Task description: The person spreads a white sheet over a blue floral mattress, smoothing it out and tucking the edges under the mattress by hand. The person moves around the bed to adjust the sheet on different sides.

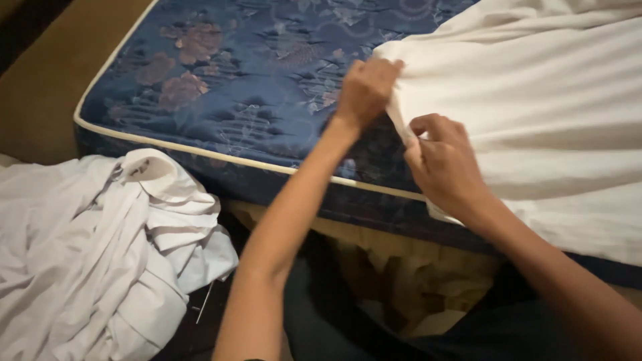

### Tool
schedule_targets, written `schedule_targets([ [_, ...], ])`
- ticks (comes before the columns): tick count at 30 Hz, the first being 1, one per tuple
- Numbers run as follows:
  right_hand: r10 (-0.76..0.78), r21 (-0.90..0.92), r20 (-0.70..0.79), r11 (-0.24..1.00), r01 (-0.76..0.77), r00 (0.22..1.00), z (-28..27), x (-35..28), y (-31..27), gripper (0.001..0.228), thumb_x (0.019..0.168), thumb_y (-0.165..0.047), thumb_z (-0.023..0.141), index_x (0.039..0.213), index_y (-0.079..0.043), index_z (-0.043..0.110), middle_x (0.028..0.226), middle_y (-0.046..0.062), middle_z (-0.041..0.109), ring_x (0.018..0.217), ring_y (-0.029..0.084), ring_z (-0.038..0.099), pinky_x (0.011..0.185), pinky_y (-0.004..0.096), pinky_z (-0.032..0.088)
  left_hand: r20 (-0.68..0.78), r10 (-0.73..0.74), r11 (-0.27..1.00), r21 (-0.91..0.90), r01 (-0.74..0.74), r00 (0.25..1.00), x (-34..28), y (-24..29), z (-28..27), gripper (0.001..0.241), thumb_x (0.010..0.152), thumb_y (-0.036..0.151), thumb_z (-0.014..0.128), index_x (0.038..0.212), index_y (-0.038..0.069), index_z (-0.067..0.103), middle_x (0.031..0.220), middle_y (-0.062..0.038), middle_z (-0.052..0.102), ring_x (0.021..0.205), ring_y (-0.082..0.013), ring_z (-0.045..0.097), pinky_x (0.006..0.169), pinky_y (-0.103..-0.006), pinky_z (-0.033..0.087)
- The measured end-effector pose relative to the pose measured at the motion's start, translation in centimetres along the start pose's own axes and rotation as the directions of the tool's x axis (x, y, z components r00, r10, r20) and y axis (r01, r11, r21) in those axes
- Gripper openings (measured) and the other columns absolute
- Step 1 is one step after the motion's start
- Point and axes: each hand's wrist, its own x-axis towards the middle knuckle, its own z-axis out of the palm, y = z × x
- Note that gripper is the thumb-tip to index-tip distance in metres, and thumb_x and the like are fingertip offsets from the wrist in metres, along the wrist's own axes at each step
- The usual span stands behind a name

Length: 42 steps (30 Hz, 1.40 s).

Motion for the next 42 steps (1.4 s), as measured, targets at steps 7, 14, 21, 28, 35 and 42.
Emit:
schedule_targets([
  [7, -0.113, -0.329, 0.068, 0.935, 0.129, 0.991, 0.2, 2.5, -0.8, 0.013, 0.105, -0.011, 0.065, 0.107, 0.000, 0.072, 0.124, 0.011, 0.064, 0.116, 0.029, 0.060, 0.107, 0.044, 0.043, -0.013, 0.167, 0.930, 0.334, -0.153, 0.986, 0.0, -7.1, -10.2, 0.022, 0.094, 0.017, 0.064, 0.114, 0.009, 0.068, 0.087, -0.005, 0.060, 0.082, -0.0249, 0.057, 0.074, -0.0416, 0.044],
  [14, -0.173, -0.695, 0.128, 0.686, 0.213, 0.977, 4.5, 2.8, -1.4, 0.077, 0.064, -0.051, 0.071, 0.123, -0.001, 0.066, 0.114, 0.016, 0.065, 0.104, 0.031, 0.062, 0.094, 0.047, 0.044, 0.000, 0.089, 0.976, 0.201, -0.087, 0.996, 0.3, -6.8, -11.4, 0.025, 0.084, 0.011, 0.066, 0.108, 0.011, 0.066, 0.099, -0.005, 0.061, 0.097, -0.0273, 0.058, 0.080, -0.0406, 0.046],
  [21, -0.046, -0.734, 0.211, 0.652, 0.189, 0.976, 3.9, 1.9, 3.8, 0.013, 0.085, -0.009, 0.073, 0.096, -0.004, 0.071, 0.094, 0.014, 0.070, 0.084, 0.029, 0.069, 0.079, 0.039, 0.054, 0.114, -0.131, 0.991, -0.009, 0.133, 0.985, -2.5, -7.7, -9.5, 0.045, 0.079, 0.003, 0.070, 0.123, 0.012, 0.063, 0.115, -0.006, 0.065, 0.110, -0.0288, 0.062, 0.088, -0.0418, 0.048],
  [28, 0.078, -0.311, -0.150, 0.942, -0.122, 0.986, -1.1, 3.4, 3.5, 0.015, 0.106, -0.004, 0.058, 0.105, -0.004, 0.073, 0.087, 0.015, 0.071, 0.077, 0.030, 0.070, 0.079, 0.044, 0.054, 0.203, -0.053, 0.669, -0.720, 0.186, 0.978, -5.2, 0.0, -7.4, 0.095, 0.080, 0.014, 0.079, 0.154, 0.013, 0.019, 0.152, -0.030, 0.036, 0.142, -0.0490, 0.043, 0.117, -0.0487, 0.042],
  [35, 0.063, -0.484, -0.076, 0.870, -0.092, 0.995, -5.2, 5.6, -1.4, 0.027, 0.094, -0.022, 0.073, 0.110, -0.001, 0.075, 0.069, 0.015, 0.069, 0.059, 0.029, 0.066, 0.056, 0.041, 0.049, 0.066, -0.288, 0.898, -0.328, 0.293, 0.955, -2.5, 5.5, -1.2, 0.096, 0.081, 0.017, 0.079, 0.161, 0.014, 0.026, 0.152, -0.021, 0.043, 0.136, -0.0452, 0.053, 0.107, -0.0474, 0.050],
  [42, 0.292, -0.896, 0.109, 0.443, -0.033, 0.950, -4.1, 1.6, 4.0, 0.100, 0.071, -0.059, 0.078, 0.153, -0.004, 0.061, 0.070, 0.009, 0.068, 0.061, 0.020, 0.065, 0.064, 0.034, 0.046, -0.052, -0.084, 0.986, 0.137, 0.090, 0.995, 0.6, 0.4, -0.5, 0.048, 0.101, 0.005, 0.060, 0.148, 0.004, 0.047, 0.133, -0.012, 0.057, 0.124, -0.0305, 0.058, 0.099, -0.0428, 0.049],
])
